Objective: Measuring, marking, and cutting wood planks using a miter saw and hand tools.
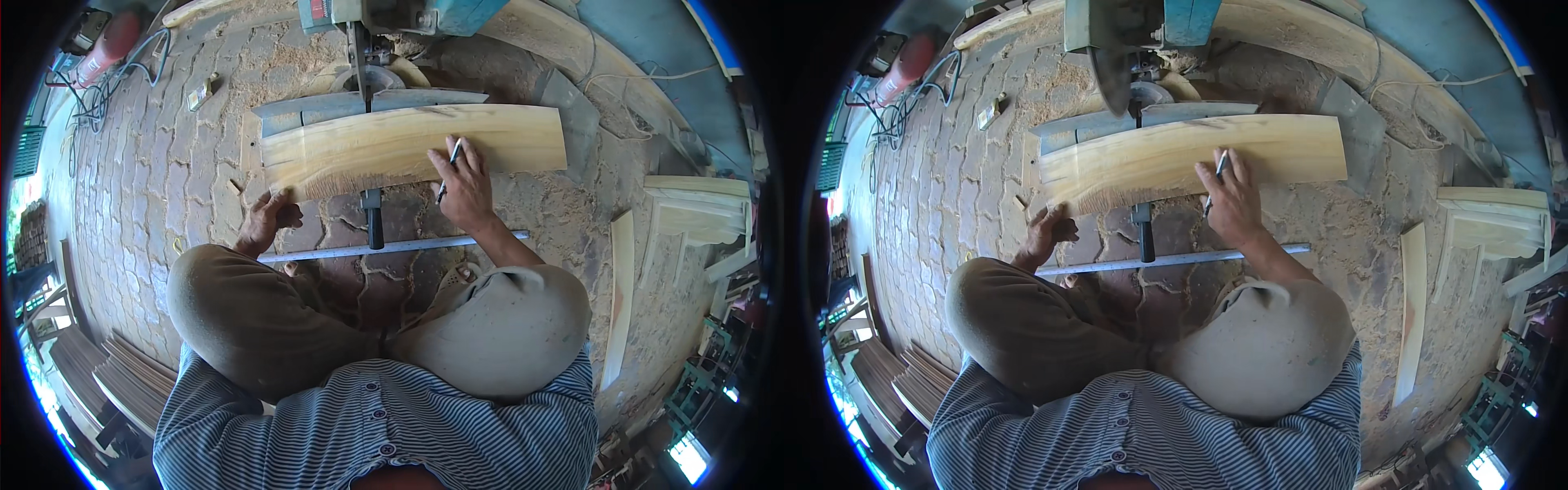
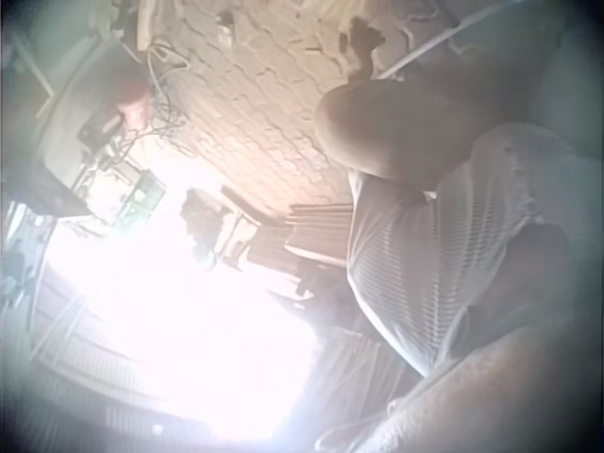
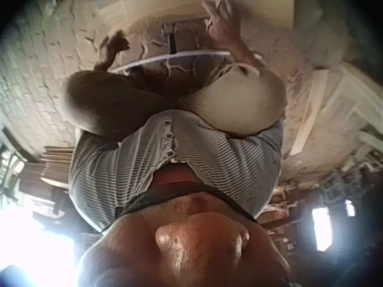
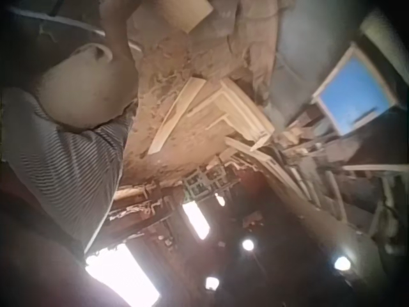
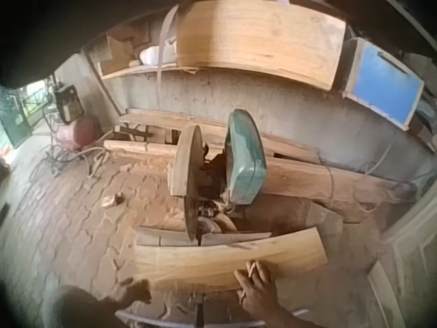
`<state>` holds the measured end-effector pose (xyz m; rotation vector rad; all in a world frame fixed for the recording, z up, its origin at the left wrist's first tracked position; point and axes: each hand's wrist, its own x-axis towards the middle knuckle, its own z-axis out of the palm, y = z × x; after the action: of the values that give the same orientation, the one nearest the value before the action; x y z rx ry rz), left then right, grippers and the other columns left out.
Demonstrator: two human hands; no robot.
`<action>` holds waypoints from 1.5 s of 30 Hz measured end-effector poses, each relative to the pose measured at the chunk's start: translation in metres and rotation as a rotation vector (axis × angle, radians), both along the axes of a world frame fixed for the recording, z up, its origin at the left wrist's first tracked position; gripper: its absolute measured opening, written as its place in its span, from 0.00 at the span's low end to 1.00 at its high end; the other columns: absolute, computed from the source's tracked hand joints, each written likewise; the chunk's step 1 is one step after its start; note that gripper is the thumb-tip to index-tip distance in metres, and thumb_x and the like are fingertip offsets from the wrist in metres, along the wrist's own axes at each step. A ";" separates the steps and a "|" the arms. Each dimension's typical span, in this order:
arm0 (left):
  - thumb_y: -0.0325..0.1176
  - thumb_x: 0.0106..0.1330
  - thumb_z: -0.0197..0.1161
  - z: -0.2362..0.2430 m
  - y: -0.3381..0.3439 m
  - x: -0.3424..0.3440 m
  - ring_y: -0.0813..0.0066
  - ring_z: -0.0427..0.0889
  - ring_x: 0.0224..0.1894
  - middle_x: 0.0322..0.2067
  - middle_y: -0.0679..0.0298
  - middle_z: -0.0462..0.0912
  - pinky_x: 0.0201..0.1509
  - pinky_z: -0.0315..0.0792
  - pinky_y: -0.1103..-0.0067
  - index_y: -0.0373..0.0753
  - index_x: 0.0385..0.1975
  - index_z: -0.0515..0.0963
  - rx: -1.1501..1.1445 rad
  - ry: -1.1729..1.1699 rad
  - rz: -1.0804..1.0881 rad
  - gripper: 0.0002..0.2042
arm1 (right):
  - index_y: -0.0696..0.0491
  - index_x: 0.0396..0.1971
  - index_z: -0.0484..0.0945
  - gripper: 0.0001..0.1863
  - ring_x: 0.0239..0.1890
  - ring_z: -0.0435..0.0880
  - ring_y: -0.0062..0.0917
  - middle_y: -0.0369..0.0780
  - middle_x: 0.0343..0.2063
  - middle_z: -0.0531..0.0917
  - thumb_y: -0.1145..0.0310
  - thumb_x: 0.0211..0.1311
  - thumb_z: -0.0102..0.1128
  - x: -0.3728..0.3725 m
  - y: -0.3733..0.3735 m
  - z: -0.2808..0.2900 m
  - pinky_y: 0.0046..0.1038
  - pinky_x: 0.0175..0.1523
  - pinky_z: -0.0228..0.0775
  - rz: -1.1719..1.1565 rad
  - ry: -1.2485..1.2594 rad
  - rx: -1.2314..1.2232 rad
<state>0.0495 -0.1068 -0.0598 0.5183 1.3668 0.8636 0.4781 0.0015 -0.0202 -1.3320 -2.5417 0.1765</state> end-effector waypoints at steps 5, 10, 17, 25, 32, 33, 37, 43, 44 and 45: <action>0.45 0.81 0.56 -0.006 -0.002 0.003 0.60 0.88 0.30 0.32 0.52 0.86 0.39 0.85 0.67 0.34 0.56 0.74 -0.001 -0.069 0.041 0.19 | 0.49 0.69 0.73 0.41 0.74 0.66 0.53 0.54 0.70 0.72 0.66 0.53 0.79 0.038 0.000 -0.007 0.52 0.75 0.57 -0.262 -0.105 0.085; 0.44 0.81 0.55 -0.001 -0.002 -0.001 0.59 0.88 0.30 0.31 0.52 0.86 0.40 0.84 0.67 0.32 0.57 0.74 -0.023 -0.102 0.059 0.20 | 0.49 0.66 0.74 0.40 0.74 0.66 0.52 0.53 0.69 0.73 0.62 0.51 0.80 0.067 -0.005 -0.003 0.55 0.76 0.54 -0.461 -0.132 0.068; 0.44 0.81 0.55 0.002 0.004 0.002 0.59 0.88 0.31 0.32 0.51 0.86 0.41 0.84 0.67 0.32 0.56 0.74 -0.030 -0.117 0.031 0.19 | 0.51 0.59 0.80 0.32 0.70 0.70 0.49 0.50 0.66 0.77 0.61 0.52 0.79 0.032 -0.006 -0.003 0.55 0.74 0.56 -0.168 -0.020 0.129; 0.44 0.80 0.56 -0.004 -0.003 -0.003 0.60 0.88 0.34 0.34 0.52 0.87 0.44 0.84 0.66 0.32 0.55 0.74 -0.027 -0.159 -0.016 0.19 | 0.56 0.56 0.81 0.29 0.66 0.74 0.49 0.51 0.63 0.78 0.61 0.55 0.77 0.022 -0.001 -0.004 0.49 0.73 0.61 -0.023 0.227 0.072; 0.42 0.79 0.58 -0.005 -0.004 0.000 0.59 0.88 0.34 0.34 0.51 0.87 0.43 0.83 0.67 0.33 0.54 0.76 -0.031 -0.212 0.030 0.17 | 0.53 0.56 0.80 0.29 0.63 0.76 0.48 0.49 0.59 0.81 0.58 0.56 0.77 0.109 0.041 -0.015 0.50 0.69 0.64 -0.417 0.174 0.170; 0.42 0.79 0.58 -0.006 -0.003 0.000 0.59 0.88 0.34 0.34 0.52 0.87 0.43 0.84 0.67 0.33 0.54 0.76 -0.033 -0.221 0.040 0.17 | 0.53 0.56 0.80 0.29 0.63 0.76 0.48 0.49 0.59 0.81 0.58 0.56 0.77 0.120 0.044 -0.020 0.50 0.69 0.64 -0.420 0.173 0.170; 0.42 0.79 0.58 -0.003 -0.003 -0.001 0.59 0.89 0.33 0.34 0.52 0.87 0.43 0.84 0.67 0.32 0.54 0.76 -0.057 -0.197 0.026 0.18 | 0.51 0.59 0.79 0.28 0.64 0.76 0.48 0.50 0.58 0.82 0.57 0.60 0.75 0.141 0.054 -0.024 0.51 0.69 0.64 -0.598 0.113 0.149; 0.46 0.78 0.59 -0.003 0.000 -0.002 0.58 0.89 0.34 0.35 0.51 0.87 0.47 0.85 0.61 0.35 0.54 0.76 -0.037 -0.204 -0.014 0.18 | 0.54 0.62 0.78 0.29 0.66 0.74 0.52 0.53 0.61 0.81 0.58 0.63 0.71 0.122 0.074 -0.016 0.49 0.72 0.63 -0.568 0.094 0.071; 0.45 0.79 0.58 -0.003 0.000 -0.003 0.57 0.89 0.34 0.35 0.52 0.87 0.48 0.84 0.60 0.35 0.54 0.76 -0.049 -0.189 0.003 0.18 | 0.54 0.61 0.78 0.29 0.67 0.73 0.51 0.52 0.62 0.80 0.58 0.62 0.72 0.113 0.078 -0.015 0.48 0.72 0.63 -0.487 0.111 0.081; 0.45 0.79 0.58 -0.005 0.000 -0.004 0.57 0.89 0.34 0.35 0.52 0.87 0.48 0.84 0.60 0.35 0.54 0.76 -0.048 -0.186 0.001 0.18 | 0.54 0.61 0.78 0.29 0.67 0.73 0.50 0.52 0.62 0.80 0.59 0.62 0.72 0.108 0.080 -0.013 0.48 0.73 0.62 -0.409 0.119 0.095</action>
<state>0.0460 -0.1066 -0.0643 0.3899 1.2149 0.8558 0.5857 0.0813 -0.0331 -1.7085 -2.0996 0.0501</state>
